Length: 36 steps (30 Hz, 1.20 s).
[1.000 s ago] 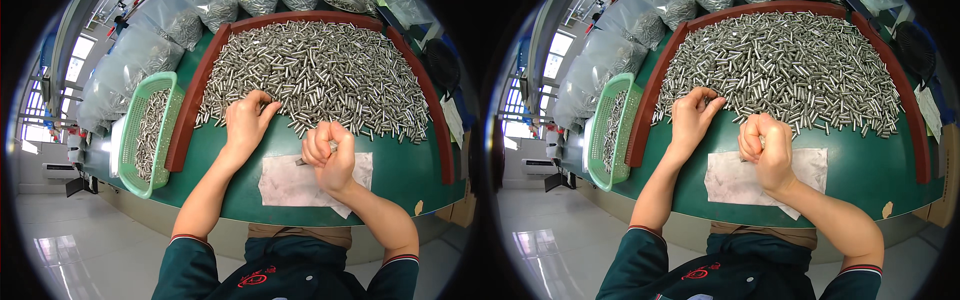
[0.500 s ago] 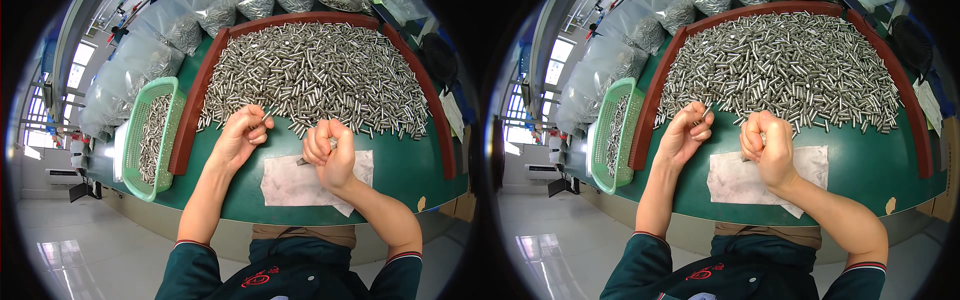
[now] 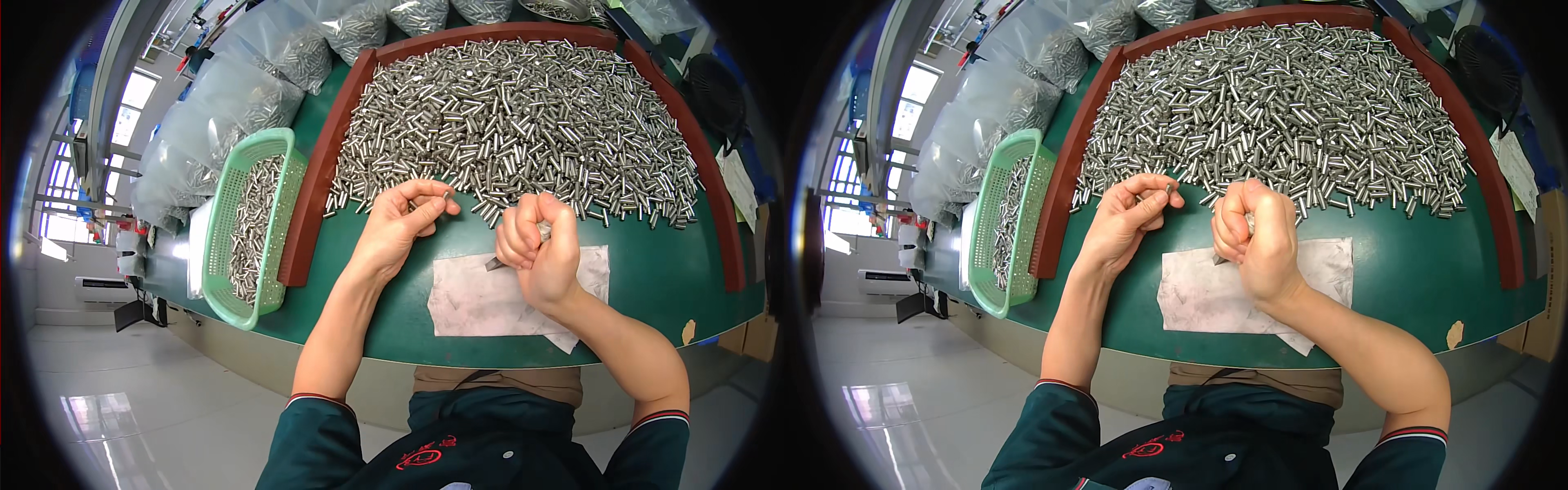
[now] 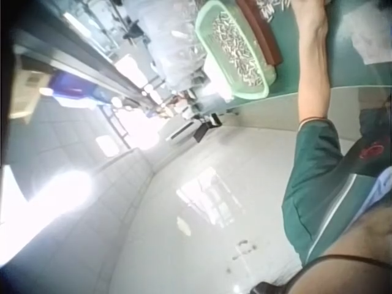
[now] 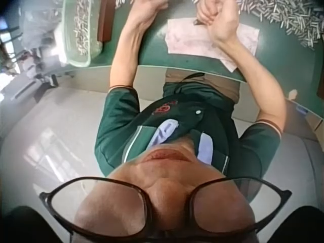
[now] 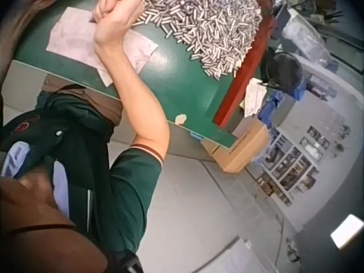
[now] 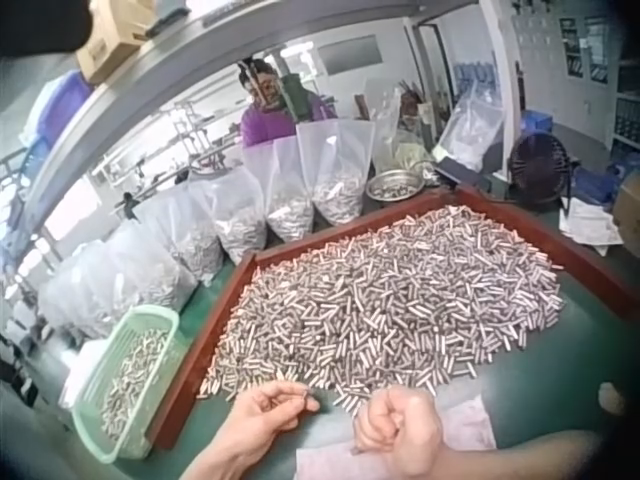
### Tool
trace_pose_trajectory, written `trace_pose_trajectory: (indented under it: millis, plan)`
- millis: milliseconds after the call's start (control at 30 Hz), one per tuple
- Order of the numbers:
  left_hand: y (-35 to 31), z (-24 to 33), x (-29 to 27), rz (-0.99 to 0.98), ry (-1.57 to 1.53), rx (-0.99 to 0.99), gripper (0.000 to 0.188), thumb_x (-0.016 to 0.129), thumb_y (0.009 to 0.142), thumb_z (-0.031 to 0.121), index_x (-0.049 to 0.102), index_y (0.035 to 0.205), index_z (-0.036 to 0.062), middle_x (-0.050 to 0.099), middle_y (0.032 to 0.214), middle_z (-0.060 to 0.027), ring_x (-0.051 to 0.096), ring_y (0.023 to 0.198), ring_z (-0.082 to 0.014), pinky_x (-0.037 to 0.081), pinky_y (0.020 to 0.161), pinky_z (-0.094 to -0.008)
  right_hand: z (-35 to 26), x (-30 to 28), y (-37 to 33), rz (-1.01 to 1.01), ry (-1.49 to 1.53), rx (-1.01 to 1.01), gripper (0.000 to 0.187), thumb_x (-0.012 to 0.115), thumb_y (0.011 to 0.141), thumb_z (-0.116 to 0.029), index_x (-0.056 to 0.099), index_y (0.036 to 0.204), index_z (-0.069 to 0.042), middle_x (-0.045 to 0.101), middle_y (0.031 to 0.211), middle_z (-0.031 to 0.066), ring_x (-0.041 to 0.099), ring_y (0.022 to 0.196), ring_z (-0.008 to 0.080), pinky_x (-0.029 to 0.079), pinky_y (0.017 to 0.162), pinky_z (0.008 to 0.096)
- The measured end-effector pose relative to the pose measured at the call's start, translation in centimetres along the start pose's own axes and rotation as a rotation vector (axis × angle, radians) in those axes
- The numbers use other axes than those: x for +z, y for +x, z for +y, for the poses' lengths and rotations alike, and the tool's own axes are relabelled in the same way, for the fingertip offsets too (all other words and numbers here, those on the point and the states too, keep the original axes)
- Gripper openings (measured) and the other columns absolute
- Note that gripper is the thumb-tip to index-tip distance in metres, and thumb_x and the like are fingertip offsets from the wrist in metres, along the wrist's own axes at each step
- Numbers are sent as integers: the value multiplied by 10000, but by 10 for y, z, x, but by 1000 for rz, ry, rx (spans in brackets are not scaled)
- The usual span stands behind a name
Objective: Inspecting and cleaning small cylindrical metal components using a small handheld tool on a workbench.
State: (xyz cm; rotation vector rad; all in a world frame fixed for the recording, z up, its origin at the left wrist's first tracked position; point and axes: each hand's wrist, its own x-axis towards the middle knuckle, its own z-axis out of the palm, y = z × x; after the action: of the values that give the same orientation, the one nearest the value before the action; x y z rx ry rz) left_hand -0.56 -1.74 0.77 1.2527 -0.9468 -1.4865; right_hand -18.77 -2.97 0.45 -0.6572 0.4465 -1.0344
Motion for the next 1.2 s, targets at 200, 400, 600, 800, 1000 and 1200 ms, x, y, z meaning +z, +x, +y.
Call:
trace_pose_trajectory:
  millis: [200,400,600,800,1000,1200]
  plan:
    - [-1,-1,0,-9,-2,5,133,533,830,47,575,950,8,598,790,-64,350,526,-27,258,462,-172,0,1,-1,5,10,4,381,263,869,-247,288,527,-83,267,438,-7,202,394,72,190,383,228]
    - [-10,5,9,-14,278,73,73,500,861,93,510,877,22,562,697,-40,382,530,-28,290,473,-172,0,0,-2,20,10,15,374,262,865,-238,287,525,-83,269,439,-5,206,392,74,197,385,227]
    - [-30,7,29,-191,1029,249,138,590,769,88,475,777,11,389,464,-22,368,410,-109,283,407,-285,1,0,-2,10,31,-34,362,273,855,-233,294,526,-81,276,442,-7,208,393,69,197,384,222]
    - [-34,6,32,-195,1054,219,156,620,729,74,477,744,14,388,443,-55,372,377,-159,282,393,-305,-3,4,-2,8,-9,-72,382,281,849,-281,262,507,-110,249,436,-15,178,385,87,188,401,242]
    - [-34,-1,31,-158,1024,225,131,618,730,49,498,712,-1,460,470,-57,429,400,-135,324,402,-269,5,2,1,22,55,-135,309,274,817,-195,282,529,-81,270,445,0,208,401,73,181,382,227]
    - [-33,0,32,-154,1049,208,127,622,731,49,510,701,-4,478,482,-51,434,412,-110,329,406,-251,7,5,0,34,37,-113,340,283,827,-242,277,522,-93,258,441,-9,198,397,76,184,391,232]
